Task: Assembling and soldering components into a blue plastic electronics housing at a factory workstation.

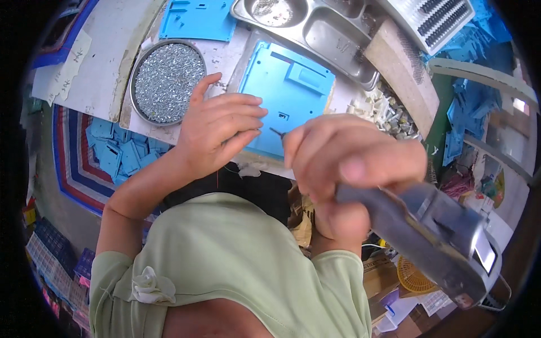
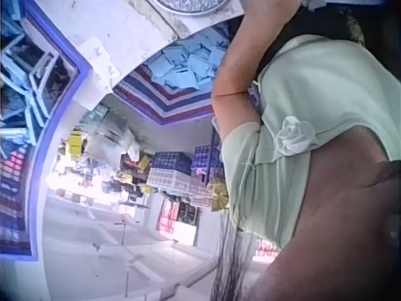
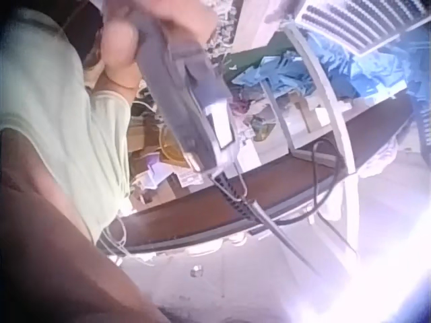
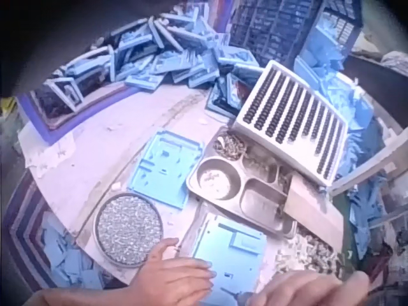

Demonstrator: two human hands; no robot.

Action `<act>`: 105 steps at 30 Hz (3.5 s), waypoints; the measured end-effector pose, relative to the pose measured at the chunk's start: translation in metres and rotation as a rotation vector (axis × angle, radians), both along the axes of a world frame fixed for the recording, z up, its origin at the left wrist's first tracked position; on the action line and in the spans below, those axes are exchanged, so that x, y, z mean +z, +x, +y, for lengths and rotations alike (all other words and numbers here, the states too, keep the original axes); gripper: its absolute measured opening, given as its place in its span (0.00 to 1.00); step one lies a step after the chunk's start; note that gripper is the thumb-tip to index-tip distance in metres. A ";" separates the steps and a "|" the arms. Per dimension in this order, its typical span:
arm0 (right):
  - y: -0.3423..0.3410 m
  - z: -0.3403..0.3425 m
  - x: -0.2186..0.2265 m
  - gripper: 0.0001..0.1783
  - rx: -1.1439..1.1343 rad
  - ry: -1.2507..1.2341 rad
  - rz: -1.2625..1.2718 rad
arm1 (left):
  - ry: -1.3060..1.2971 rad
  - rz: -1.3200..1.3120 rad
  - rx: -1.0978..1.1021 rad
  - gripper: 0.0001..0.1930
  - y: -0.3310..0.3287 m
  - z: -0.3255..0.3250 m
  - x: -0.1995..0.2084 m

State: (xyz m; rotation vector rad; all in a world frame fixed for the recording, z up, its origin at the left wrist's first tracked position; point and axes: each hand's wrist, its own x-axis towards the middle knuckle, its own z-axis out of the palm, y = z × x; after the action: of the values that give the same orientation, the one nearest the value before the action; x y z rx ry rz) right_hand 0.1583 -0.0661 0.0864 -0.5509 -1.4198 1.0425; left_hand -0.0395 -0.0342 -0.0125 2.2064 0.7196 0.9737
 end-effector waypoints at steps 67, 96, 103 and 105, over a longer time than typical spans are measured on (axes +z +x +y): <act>-0.073 -0.015 -0.029 0.17 -0.045 -0.160 -0.147 | -0.026 0.210 0.204 0.48 -0.070 -0.006 0.018; 0.061 -0.001 -0.049 0.08 -0.486 -0.048 -0.101 | 0.199 0.347 -0.132 0.22 0.033 0.008 0.015; 0.046 -0.042 -0.045 0.09 -0.442 -0.116 -0.024 | 0.092 0.261 -0.152 0.20 0.037 0.017 0.015; 0.045 -0.041 -0.040 0.10 -0.406 -0.090 0.041 | -0.090 0.141 -0.117 0.20 0.039 0.035 0.023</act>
State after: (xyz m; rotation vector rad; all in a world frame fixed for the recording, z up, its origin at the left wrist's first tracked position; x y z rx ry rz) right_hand 0.2033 -0.1073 0.0467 -0.8397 -1.1654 0.7877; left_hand -0.0005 0.0008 0.0102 2.2267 0.6747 0.7201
